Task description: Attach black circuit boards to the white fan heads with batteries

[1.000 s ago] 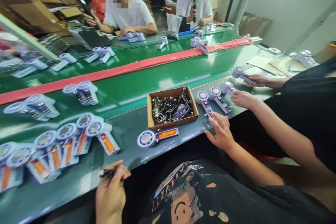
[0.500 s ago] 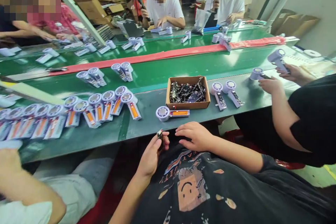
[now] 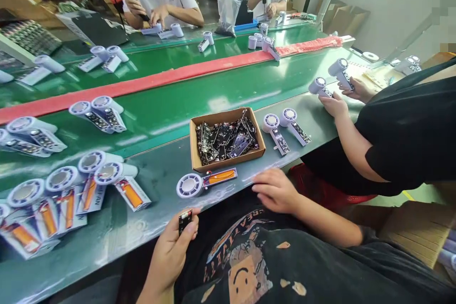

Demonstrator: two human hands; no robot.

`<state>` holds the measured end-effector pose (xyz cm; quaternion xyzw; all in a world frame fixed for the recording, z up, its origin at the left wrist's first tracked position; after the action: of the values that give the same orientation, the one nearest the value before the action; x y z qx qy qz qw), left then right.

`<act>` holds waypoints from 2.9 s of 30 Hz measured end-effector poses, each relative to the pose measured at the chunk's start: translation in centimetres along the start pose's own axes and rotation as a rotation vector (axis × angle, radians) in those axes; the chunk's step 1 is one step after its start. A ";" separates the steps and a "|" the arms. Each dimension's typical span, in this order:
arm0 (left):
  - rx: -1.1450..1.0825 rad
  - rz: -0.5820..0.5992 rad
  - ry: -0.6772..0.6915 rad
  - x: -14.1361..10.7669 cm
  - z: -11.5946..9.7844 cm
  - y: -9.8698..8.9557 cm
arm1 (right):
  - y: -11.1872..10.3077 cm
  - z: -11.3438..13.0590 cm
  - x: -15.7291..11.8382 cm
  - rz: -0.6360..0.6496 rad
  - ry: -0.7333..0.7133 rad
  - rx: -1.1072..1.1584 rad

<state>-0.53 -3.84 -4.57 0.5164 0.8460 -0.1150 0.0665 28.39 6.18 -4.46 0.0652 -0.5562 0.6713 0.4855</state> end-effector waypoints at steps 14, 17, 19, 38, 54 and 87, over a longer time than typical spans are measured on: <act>-0.150 -0.047 -0.037 1.2 -1.8 -1.5 | -3.8 -6.7 0.6 -0.017 0.191 -0.595; -0.257 -0.041 -0.083 1.7 -2.3 -1.0 | -4.1 -6.3 0.7 -0.106 0.136 -0.565; -0.269 -0.032 -0.102 1.8 -2.0 -0.8 | -4.1 -4.9 1.4 -0.205 0.049 -0.478; -0.219 -0.106 0.009 1.9 0.5 1.6 | 8.7 4.8 11.5 0.285 -0.268 -0.075; -0.293 -0.151 -0.081 3.6 0.6 2.0 | 9.4 5.3 11.0 0.168 -0.046 0.475; -0.186 -0.147 -0.022 3.3 0.7 2.0 | 10.0 4.5 10.9 0.125 -0.136 0.237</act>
<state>-0.32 -0.29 -6.26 0.4433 0.8878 -0.0465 0.1147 13.45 9.78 -2.77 0.1324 -0.5075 0.7553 0.3929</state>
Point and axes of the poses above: each hand's wrist, its own x-axis towards the middle knuckle, its own y-axis out of the palm, z = x × y, the point moved 2 cm from there along x, towards the middle knuckle, and after that the axes turned 10 degrees about -z, right-handed, at the moved point
